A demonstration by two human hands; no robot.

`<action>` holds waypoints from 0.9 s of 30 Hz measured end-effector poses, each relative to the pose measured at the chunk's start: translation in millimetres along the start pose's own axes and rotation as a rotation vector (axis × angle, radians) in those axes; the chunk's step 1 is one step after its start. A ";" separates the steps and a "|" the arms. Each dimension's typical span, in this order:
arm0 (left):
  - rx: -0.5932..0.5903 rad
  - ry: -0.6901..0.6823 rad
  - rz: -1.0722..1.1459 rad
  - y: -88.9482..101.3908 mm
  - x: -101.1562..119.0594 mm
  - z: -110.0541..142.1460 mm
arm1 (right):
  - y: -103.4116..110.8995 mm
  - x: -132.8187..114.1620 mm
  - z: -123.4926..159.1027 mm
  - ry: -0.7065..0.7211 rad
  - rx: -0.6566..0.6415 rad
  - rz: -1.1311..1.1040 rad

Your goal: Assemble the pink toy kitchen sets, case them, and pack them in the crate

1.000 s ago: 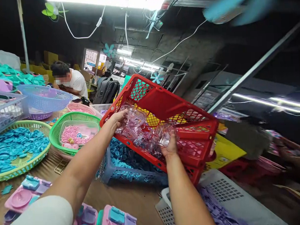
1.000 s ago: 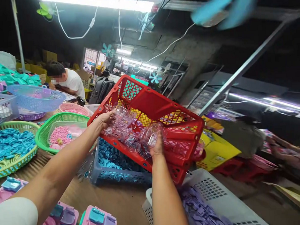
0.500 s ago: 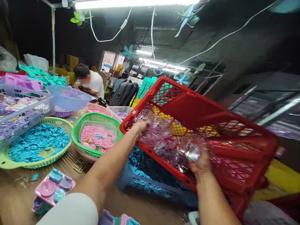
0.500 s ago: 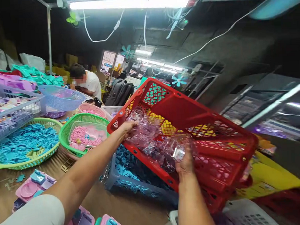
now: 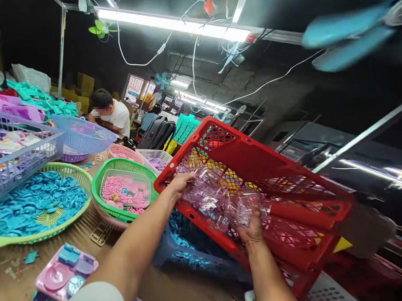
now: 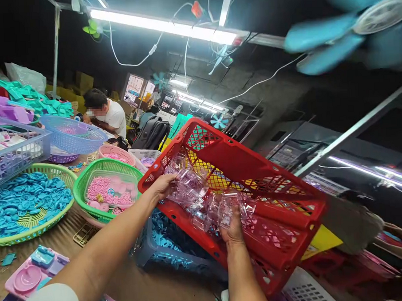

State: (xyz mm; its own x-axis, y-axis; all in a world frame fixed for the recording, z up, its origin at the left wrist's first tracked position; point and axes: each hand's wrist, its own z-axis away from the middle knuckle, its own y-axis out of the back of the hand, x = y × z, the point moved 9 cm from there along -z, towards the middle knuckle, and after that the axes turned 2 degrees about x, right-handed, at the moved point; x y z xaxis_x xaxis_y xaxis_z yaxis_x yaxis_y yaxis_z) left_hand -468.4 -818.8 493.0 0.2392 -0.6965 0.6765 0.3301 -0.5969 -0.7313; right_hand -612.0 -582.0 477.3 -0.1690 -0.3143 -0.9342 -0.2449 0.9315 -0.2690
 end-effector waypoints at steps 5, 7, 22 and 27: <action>0.061 -0.030 0.111 2.7 3.8 -4.1 | 3.6 10.2 -7.9 -0.053 -0.021 0.063; 0.105 -0.030 0.141 8.5 1.6 -8.7 | 3.7 14.5 -9.0 -0.069 -0.032 0.086; 0.201 0.047 0.096 26.2 -14.1 -24.8 | -38.1 -9.3 7.2 -0.155 -0.237 -0.226; 0.173 0.036 0.066 27.3 -14.7 -29.6 | -82.8 -16.0 28.9 -0.149 -0.373 -0.297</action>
State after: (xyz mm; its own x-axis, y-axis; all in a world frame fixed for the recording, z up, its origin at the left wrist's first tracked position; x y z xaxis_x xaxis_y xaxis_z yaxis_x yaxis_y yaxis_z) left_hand -489.9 -836.6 460.5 0.2340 -0.7474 0.6218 0.4677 -0.4742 -0.7459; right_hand -561.4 -648.8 507.8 0.0917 -0.5007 -0.8607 -0.5910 0.6683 -0.4517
